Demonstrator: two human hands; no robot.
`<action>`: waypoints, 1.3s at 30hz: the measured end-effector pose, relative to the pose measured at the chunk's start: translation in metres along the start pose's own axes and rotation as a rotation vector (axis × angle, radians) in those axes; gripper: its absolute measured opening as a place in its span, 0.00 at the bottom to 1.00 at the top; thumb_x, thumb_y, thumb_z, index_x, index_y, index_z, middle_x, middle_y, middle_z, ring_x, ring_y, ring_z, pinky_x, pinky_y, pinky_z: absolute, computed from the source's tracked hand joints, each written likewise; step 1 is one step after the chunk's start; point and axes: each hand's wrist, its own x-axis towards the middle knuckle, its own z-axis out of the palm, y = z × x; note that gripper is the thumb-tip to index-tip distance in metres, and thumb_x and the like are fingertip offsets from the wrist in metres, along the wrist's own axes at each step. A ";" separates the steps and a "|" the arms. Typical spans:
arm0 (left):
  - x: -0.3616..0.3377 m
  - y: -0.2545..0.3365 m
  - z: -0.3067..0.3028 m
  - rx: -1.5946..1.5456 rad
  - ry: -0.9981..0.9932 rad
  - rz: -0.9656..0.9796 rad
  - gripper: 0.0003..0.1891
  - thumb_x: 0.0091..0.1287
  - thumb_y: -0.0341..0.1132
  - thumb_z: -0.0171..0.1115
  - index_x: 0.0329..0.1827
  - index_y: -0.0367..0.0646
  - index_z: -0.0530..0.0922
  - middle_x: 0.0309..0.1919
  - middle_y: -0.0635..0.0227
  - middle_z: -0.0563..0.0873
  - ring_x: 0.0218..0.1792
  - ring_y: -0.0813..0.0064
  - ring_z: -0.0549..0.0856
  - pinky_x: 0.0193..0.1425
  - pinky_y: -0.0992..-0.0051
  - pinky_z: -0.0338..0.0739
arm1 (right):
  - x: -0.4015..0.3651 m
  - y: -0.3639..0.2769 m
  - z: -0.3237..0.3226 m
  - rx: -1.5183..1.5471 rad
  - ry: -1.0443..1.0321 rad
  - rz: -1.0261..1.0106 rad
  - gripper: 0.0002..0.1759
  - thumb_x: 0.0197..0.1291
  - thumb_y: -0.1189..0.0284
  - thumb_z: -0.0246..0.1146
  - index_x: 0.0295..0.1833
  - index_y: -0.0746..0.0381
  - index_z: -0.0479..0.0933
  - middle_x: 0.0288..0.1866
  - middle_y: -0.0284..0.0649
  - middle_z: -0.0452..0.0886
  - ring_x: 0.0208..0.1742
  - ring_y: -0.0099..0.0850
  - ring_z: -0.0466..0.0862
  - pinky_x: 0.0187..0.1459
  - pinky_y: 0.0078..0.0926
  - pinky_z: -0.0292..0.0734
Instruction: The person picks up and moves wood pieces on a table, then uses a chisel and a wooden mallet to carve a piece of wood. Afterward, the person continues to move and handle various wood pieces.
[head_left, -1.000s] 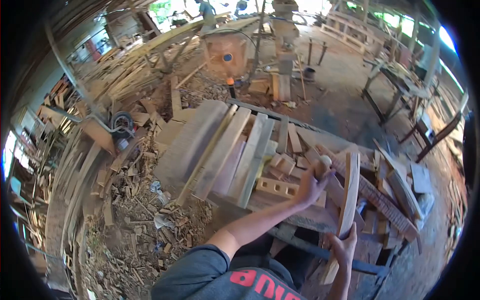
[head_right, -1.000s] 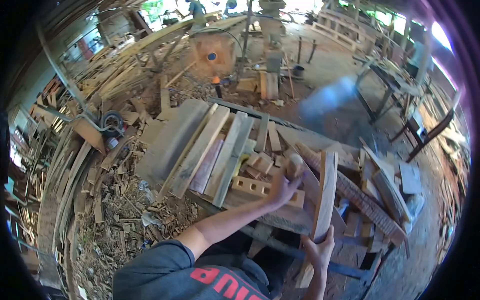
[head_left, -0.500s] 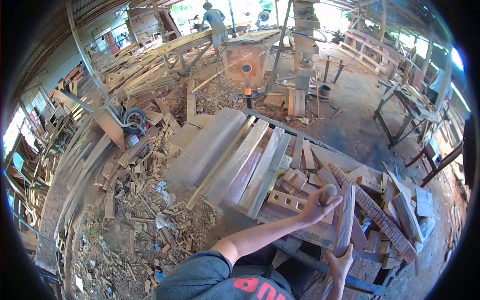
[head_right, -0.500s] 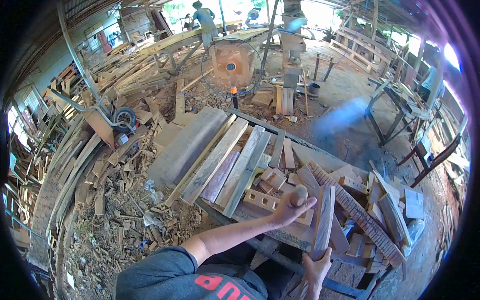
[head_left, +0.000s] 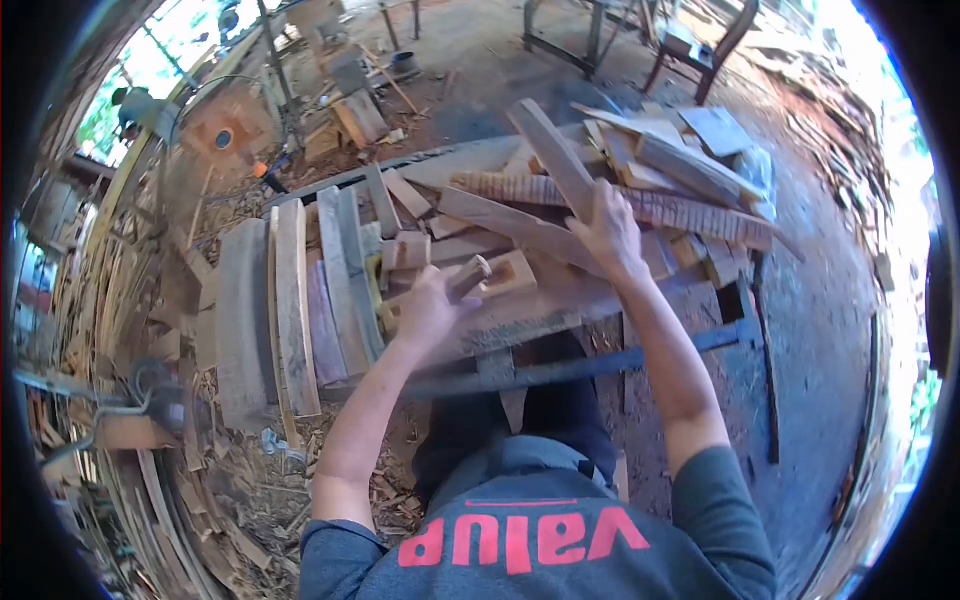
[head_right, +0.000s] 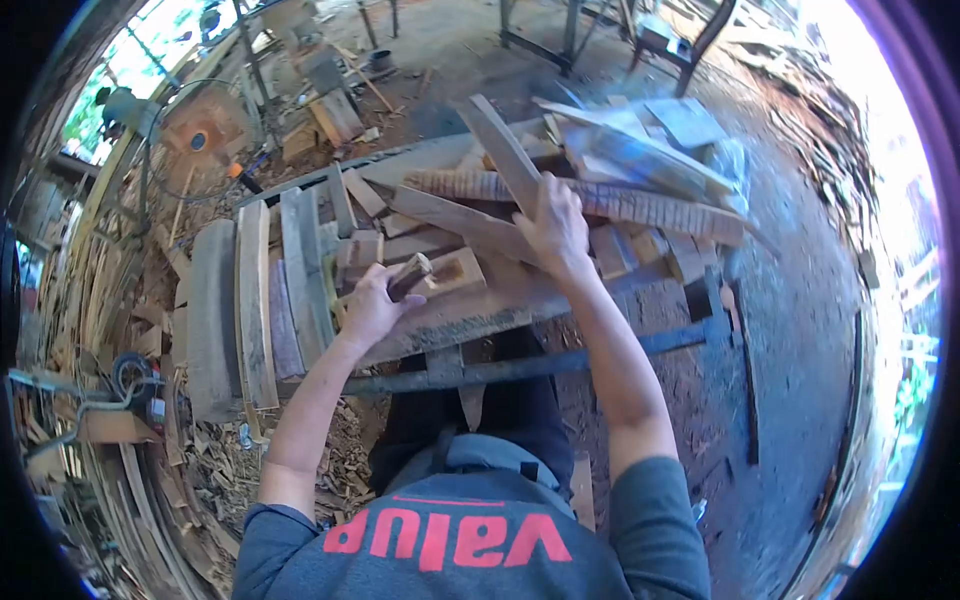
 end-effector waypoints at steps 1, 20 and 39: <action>0.001 0.000 0.001 0.013 -0.020 -0.015 0.32 0.50 0.48 0.77 0.58 0.46 0.80 0.45 0.58 0.81 0.49 0.56 0.83 0.56 0.63 0.77 | 0.008 -0.004 0.006 -0.004 -0.001 0.019 0.31 0.52 0.60 0.70 0.57 0.63 0.67 0.55 0.52 0.74 0.57 0.53 0.75 0.54 0.49 0.73; 0.019 0.036 0.004 0.129 -0.349 0.108 0.37 0.40 0.44 0.81 0.57 0.43 0.79 0.49 0.53 0.83 0.51 0.54 0.83 0.57 0.61 0.77 | -0.184 -0.023 -0.029 0.684 -0.019 0.110 0.17 0.54 0.72 0.70 0.47 0.65 0.75 0.33 0.40 0.77 0.35 0.33 0.78 0.43 0.32 0.75; -0.003 0.216 0.149 -1.034 -0.722 -0.082 0.18 0.64 0.36 0.70 0.53 0.39 0.78 0.31 0.71 0.83 0.17 0.89 0.74 0.17 0.85 0.67 | -0.298 0.189 -0.185 -0.541 -0.111 0.871 0.49 0.52 0.66 0.71 0.77 0.35 0.53 0.42 0.52 0.77 0.46 0.50 0.83 0.49 0.43 0.80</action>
